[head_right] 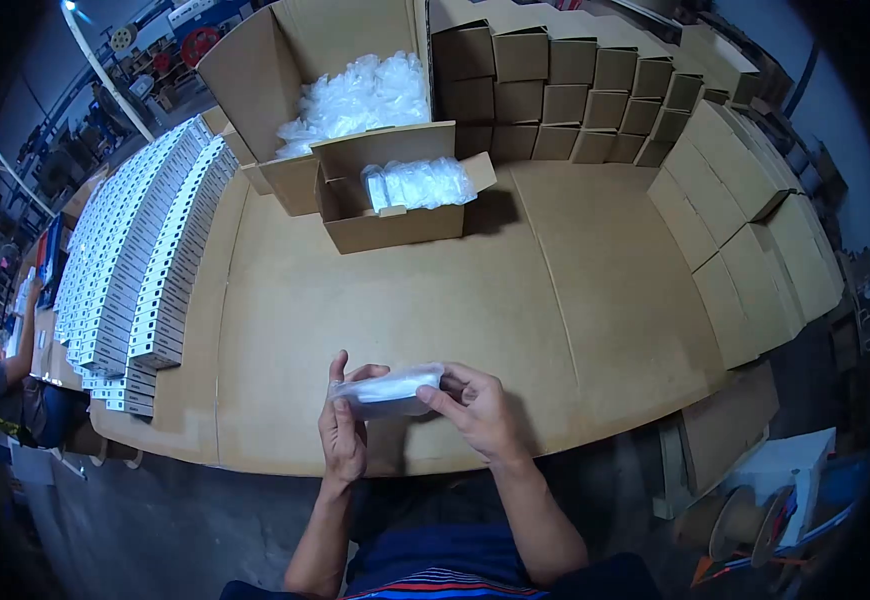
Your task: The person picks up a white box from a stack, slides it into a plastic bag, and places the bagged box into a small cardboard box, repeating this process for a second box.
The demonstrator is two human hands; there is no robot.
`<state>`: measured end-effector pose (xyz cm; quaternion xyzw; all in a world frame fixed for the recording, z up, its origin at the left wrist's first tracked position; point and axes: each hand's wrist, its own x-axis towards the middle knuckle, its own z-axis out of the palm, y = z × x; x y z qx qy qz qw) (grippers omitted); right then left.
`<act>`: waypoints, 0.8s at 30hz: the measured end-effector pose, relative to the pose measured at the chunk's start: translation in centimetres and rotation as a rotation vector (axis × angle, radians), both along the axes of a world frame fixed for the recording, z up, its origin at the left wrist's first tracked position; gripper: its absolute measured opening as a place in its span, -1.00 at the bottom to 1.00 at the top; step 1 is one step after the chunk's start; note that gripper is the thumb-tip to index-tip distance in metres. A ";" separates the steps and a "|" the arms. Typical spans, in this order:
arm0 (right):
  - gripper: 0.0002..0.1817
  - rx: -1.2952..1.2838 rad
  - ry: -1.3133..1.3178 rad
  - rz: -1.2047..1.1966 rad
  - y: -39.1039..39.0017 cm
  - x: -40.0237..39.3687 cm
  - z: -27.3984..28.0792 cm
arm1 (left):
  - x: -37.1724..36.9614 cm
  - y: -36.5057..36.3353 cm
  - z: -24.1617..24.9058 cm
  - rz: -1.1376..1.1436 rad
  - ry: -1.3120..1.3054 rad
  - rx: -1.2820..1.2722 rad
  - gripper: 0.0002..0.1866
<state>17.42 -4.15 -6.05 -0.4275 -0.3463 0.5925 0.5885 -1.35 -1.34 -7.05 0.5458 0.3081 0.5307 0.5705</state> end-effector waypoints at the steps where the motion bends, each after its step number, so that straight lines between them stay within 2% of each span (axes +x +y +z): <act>1: -0.71 -0.023 -0.039 -0.026 -0.3 -0.2 -0.8 | 0.0 -0.1 0.0 0.011 0.002 -0.003 -0.34; 3: -0.80 -0.061 -0.056 -0.117 -0.4 -0.9 -0.7 | -0.4 0.3 -0.7 0.043 0.138 0.087 -0.35; 4: -0.79 0.017 -0.092 -0.090 -0.3 -0.8 0.0 | -0.5 0.4 -0.8 0.061 0.208 0.132 -0.35; 7: -0.77 0.197 -0.236 -0.063 0.3 0.1 1.8 | -0.2 0.0 0.3 0.048 0.120 0.016 -0.39; 10: -0.68 0.177 -0.160 0.001 0.4 0.7 2.4 | 0.0 -0.3 -0.2 0.041 0.058 -0.032 -0.39; 13: -0.54 0.231 -0.168 0.031 0.3 -0.5 1.8 | 0.5 -0.4 -0.3 0.124 0.095 -0.101 -0.38; 16: -0.46 0.146 -0.342 0.033 -0.1 -0.4 0.9 | 0.4 0.0 -1.4 0.077 -0.045 -0.137 -0.36; 17: -0.56 0.106 -0.134 -0.031 -0.2 -1.0 -0.2 | 0.3 -0.3 -1.4 0.049 -0.073 -0.137 -0.38; 19: -0.59 0.160 -0.173 -0.060 -0.3 -0.8 -0.3 | 0.5 -0.4 0.3 -0.010 -0.128 -0.133 -0.42; 22: -0.67 0.233 -0.310 -0.049 -0.1 -0.3 0.6 | -0.2 0.1 0.5 -0.098 0.068 -0.050 -0.44; 23: -0.69 0.282 -0.382 -0.020 0.2 0.1 0.9 | -0.1 0.0 0.6 -0.089 -0.030 -0.180 -0.53; 24: -0.71 0.328 -0.454 0.008 0.4 0.3 1.2 | -0.3 -0.1 0.4 -0.094 -0.036 -0.189 -0.58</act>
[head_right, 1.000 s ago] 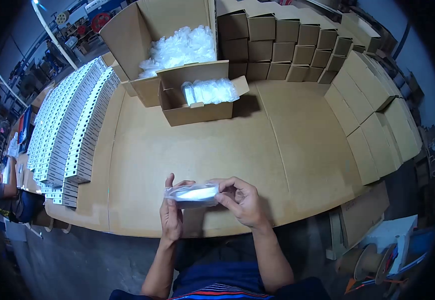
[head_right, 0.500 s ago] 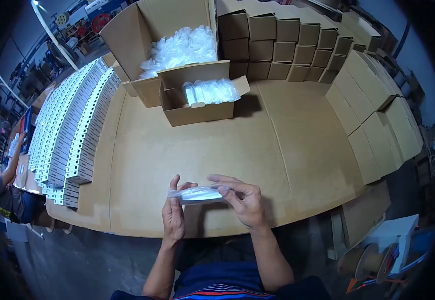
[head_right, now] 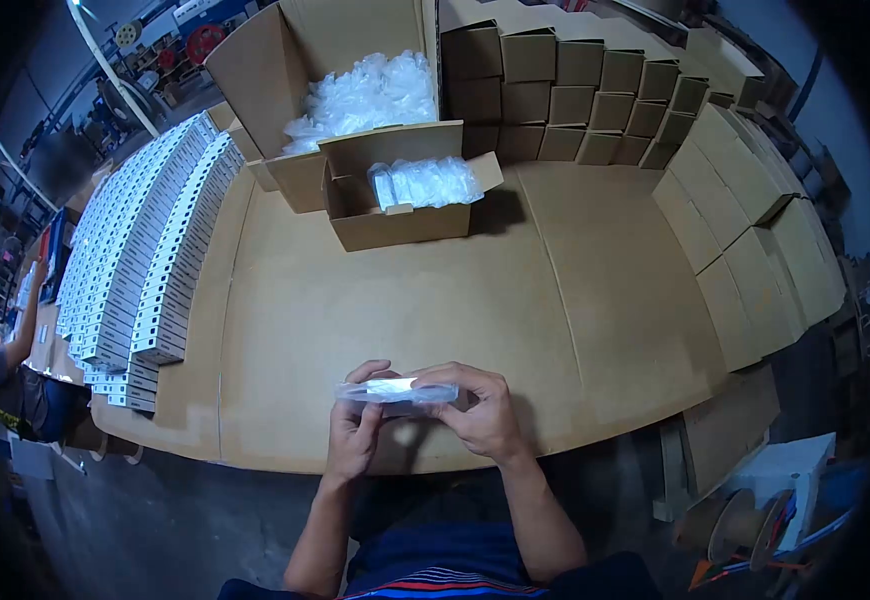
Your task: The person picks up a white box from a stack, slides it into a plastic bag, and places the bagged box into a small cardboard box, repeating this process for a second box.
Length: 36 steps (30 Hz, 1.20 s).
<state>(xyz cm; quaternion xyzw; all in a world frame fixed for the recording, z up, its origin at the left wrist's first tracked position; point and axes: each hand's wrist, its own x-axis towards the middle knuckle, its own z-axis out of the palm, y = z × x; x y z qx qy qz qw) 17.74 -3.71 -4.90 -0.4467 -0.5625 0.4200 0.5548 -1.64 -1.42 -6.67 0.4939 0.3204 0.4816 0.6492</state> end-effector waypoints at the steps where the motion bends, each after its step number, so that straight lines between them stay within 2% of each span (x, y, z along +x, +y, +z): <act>1: -0.72 0.029 -0.024 0.015 0.1 0.2 0.1 | -0.2 -0.1 -0.5 -0.004 -0.007 -0.011 -0.63; 3: -0.75 0.085 -0.073 0.048 0.3 0.5 0.1 | 0.1 0.0 -0.7 0.034 -0.073 -0.008 -0.77; 6: -0.81 0.186 -0.187 0.015 0.7 1.0 -0.5 | 0.0 -0.1 -0.5 0.047 -0.017 -0.160 -0.76; 9: -0.86 -0.052 0.256 -0.082 0.0 0.6 -0.6 | 0.3 0.0 -0.2 0.174 0.001 -0.207 -0.70; 12: -0.90 0.186 0.297 -0.203 0.3 0.3 -0.2 | -0.2 0.9 -0.6 0.187 -0.023 -0.267 -0.68; 17: -0.63 0.123 -0.293 0.031 0.3 0.8 -0.1 | 0.8 0.8 0.3 0.223 -0.035 -0.271 -0.71; 20: -0.63 0.040 -0.180 -0.048 0.5 0.3 0.8 | 1.1 0.8 0.3 0.245 -0.131 -0.271 -0.76; 22: -0.63 0.003 -0.198 -0.033 0.5 0.6 0.7 | 0.8 1.2 0.1 0.211 -0.236 -0.286 -0.77; 32: -0.65 -0.038 -0.163 -0.011 0.8 1.3 -0.5 | 0.3 1.1 -0.8 0.208 -0.194 -0.340 -0.82; 35: -0.66 0.001 -0.164 -0.021 1.1 1.6 -0.5 | 0.4 1.1 1.8 0.212 -0.140 -0.294 -0.71; 36: -0.67 0.015 -0.164 -0.036 1.2 1.7 -0.5 | 0.1 1.3 1.6 0.178 -0.071 -0.170 -0.65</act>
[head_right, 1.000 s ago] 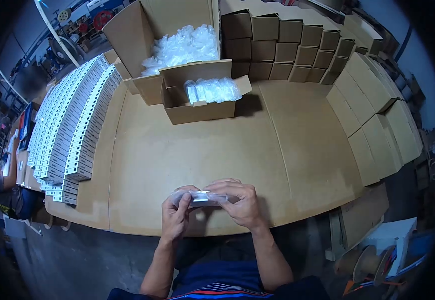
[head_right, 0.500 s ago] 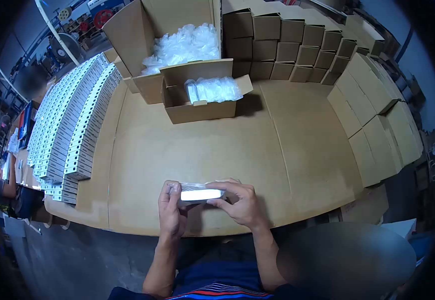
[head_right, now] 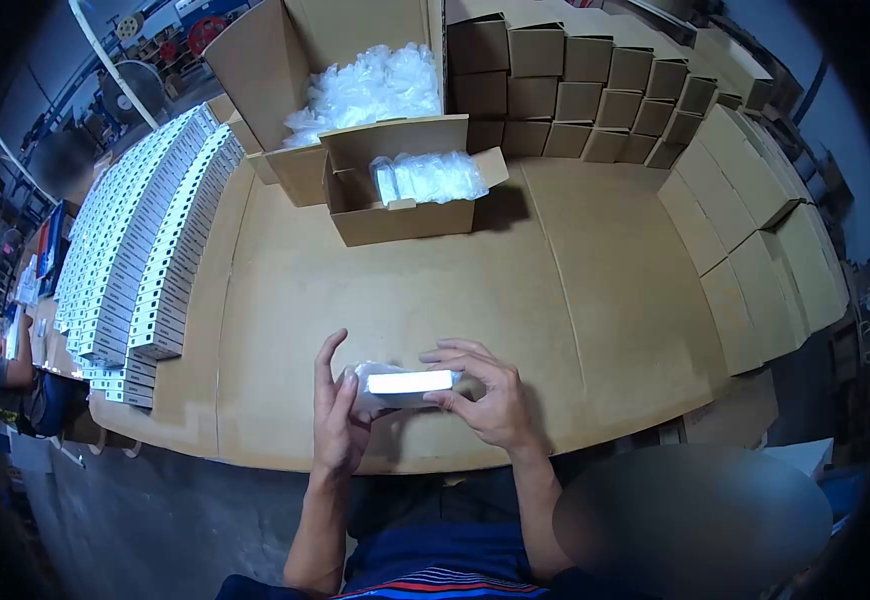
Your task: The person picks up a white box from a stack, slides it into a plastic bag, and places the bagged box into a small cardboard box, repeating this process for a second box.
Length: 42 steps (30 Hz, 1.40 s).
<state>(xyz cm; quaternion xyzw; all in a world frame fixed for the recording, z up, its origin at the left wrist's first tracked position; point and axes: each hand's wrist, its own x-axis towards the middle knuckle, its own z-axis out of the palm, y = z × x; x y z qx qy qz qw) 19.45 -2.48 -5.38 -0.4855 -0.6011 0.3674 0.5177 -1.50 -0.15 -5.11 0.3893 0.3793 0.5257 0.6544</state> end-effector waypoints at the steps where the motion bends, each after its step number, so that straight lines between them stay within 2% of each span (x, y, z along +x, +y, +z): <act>1: -0.67 0.014 -0.043 0.008 0.1 0.2 0.3 | -0.2 0.3 0.0 -0.038 0.076 0.120 -0.57; 3: -0.67 0.043 -0.129 0.024 0.2 0.6 1.4 | -0.4 -0.2 1.7 -0.135 0.188 0.204 -0.48; 6: -0.69 0.112 -0.252 0.058 0.5 1.1 2.0 | -1.2 0.5 0.8 -0.253 0.456 0.377 -0.64; 7: -0.68 0.117 -0.301 0.048 0.6 1.2 2.4 | -1.2 0.5 0.9 -0.246 0.447 0.337 -0.74; 9: -0.65 0.122 -0.400 0.027 0.5 1.2 3.5 | -1.3 0.6 0.3 -0.238 0.451 0.368 -0.73; 12: -0.64 0.166 -0.409 -0.052 0.6 0.2 5.0 | -1.5 0.8 0.4 -0.256 0.472 0.372 -0.74; 15: -0.64 0.195 -0.558 0.241 1.3 1.3 5.3 | -1.7 1.4 0.4 -0.275 0.460 0.381 -0.77; 21: -0.76 0.269 -0.798 0.387 4.0 1.1 7.9 | -2.6 3.7 0.5 -0.248 0.445 0.394 -0.75; 24: -0.79 0.276 -0.698 0.396 6.7 1.0 9.3 | -2.8 5.5 0.3 -0.169 0.379 0.320 -0.64; 26: -0.77 0.285 -0.686 0.259 9.1 0.8 10.5 | -2.5 7.3 1.1 -0.061 0.358 0.267 -0.54; 30: -0.75 0.354 -0.629 -0.059 14.5 -0.8 11.8 | -3.5 12.2 2.4 -0.020 1.058 0.663 -0.36; 31: -0.76 0.371 -0.618 -0.168 15.5 -1.9 12.0 | -3.4 13.5 2.2 -0.013 1.201 0.684 -0.27; 35: -0.79 0.480 -0.644 -0.447 20.1 -4.7 9.6 | -2.8 17.4 1.7 -0.029 1.535 0.763 -0.17; 38: -0.78 0.590 -0.586 -0.520 22.3 -6.2 7.2 | -2.3 19.4 -0.1 0.020 1.566 0.829 -0.10; 42: -0.76 0.478 -0.734 -0.518 23.4 -6.2 4.7 | -2.4 19.8 -0.9 0.035 1.627 0.830 -0.09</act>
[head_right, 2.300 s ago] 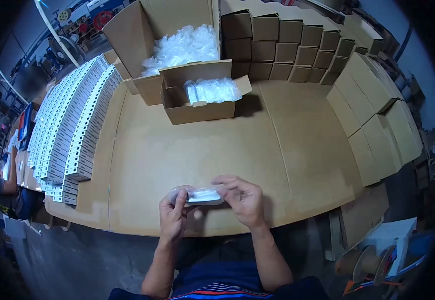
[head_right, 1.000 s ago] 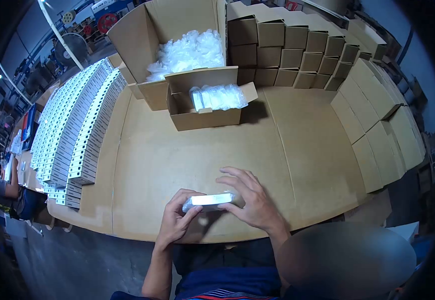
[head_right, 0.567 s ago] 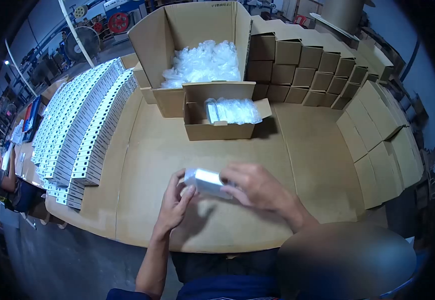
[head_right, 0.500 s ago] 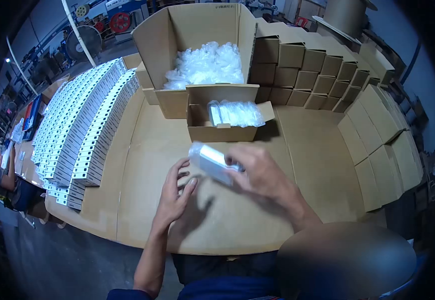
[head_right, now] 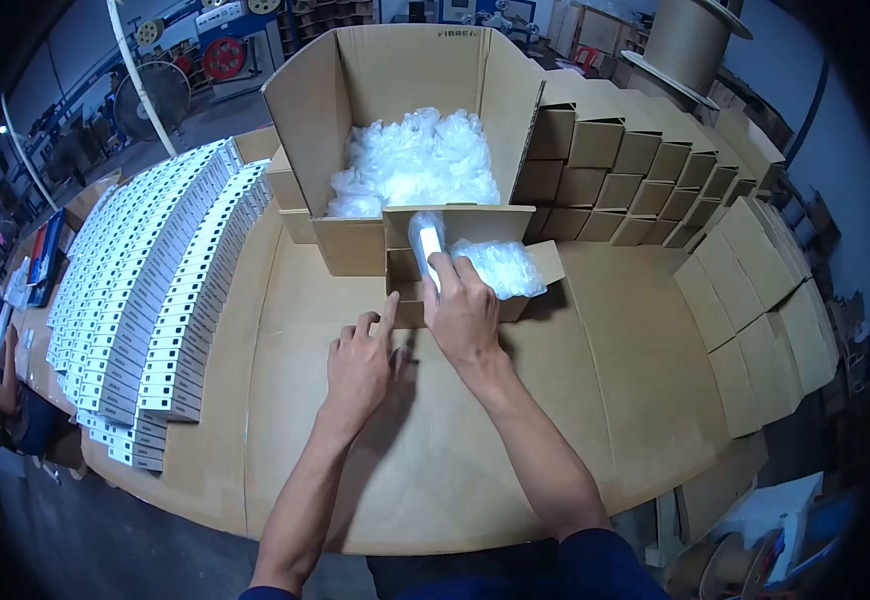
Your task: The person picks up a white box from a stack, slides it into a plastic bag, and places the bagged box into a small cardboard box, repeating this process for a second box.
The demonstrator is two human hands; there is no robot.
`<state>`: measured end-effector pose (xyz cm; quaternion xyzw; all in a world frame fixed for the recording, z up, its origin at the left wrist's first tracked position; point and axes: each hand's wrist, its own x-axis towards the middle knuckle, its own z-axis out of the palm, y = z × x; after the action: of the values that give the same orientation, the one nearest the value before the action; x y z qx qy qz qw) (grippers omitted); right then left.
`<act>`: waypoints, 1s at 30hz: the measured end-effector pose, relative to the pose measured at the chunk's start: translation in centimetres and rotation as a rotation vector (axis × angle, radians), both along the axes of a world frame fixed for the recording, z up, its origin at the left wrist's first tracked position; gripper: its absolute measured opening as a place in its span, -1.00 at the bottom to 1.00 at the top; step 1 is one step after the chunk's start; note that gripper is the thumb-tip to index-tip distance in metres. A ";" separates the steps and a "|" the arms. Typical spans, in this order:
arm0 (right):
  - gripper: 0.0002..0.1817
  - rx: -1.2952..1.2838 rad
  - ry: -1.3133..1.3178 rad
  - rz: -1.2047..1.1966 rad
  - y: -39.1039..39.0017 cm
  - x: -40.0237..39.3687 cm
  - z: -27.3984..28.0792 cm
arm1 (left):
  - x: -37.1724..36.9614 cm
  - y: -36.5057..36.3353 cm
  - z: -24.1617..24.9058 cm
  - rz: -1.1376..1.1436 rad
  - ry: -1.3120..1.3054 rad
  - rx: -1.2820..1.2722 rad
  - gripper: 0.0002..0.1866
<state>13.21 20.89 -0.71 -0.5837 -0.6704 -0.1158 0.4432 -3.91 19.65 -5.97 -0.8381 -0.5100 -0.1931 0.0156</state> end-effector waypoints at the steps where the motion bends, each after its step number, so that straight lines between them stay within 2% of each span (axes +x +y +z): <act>1: -0.78 -0.058 0.032 -0.029 0.2 -0.1 -0.2 | 0.0 0.0 -0.1 0.003 0.020 0.050 -0.09; 11: -0.87 -0.351 -0.054 -0.181 2.3 -0.5 -1.3 | 0.3 -0.3 1.8 0.025 0.073 -0.125 -0.09; 13: -0.90 -0.379 -0.144 -0.236 2.4 -0.7 -1.6 | 0.1 -0.4 2.1 0.023 0.062 -0.165 -0.08; 16: -0.88 -0.428 -0.191 -0.243 2.4 -0.7 -1.9 | 0.3 -0.6 0.8 0.028 -0.030 -0.112 -0.06; 19: -0.78 -0.414 -0.138 -0.213 1.1 -1.0 -1.4 | -1.3 -2.5 0.9 0.012 -0.080 -0.082 -0.04; 21: -0.71 -0.517 -0.152 -0.273 -0.3 -2.2 -0.2 | -3.6 -5.4 1.9 -0.005 -0.296 -0.087 -0.08; 22: -0.65 -0.482 -0.137 -0.259 -1.0 -2.3 -0.6 | -4.6 -7.1 1.9 -0.008 -0.428 -0.056 -0.11; 24: -0.55 -0.555 -0.136 -0.295 -1.5 -2.8 -1.1 | -7.2 -10.3 2.7 0.065 -0.599 -0.053 -0.19; 26: -0.49 -0.460 -0.218 -0.261 -1.6 -2.2 -3.3 | -10.8 -13.5 2.8 0.177 -0.726 -0.026 -0.26; 28: -0.46 -0.273 -0.185 -0.265 -2.4 -3.0 -3.4 | -14.8 -16.3 2.9 0.320 -0.816 0.020 -0.31; 29: -0.43 -0.177 -0.164 -0.270 -2.4 -3.7 -3.1 | -17.2 -17.1 3.0 0.417 -0.736 0.163 -0.32; 30: -0.41 -0.143 -0.151 -0.175 -2.5 -5.3 -2.0 | -19.7 -17.7 3.1 0.511 -0.651 0.304 -0.33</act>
<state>7.86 18.43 -2.72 -0.6596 -0.6550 -0.1494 0.3371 -23.64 1.95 -2.82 -0.5685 -0.6451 -0.5100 0.0245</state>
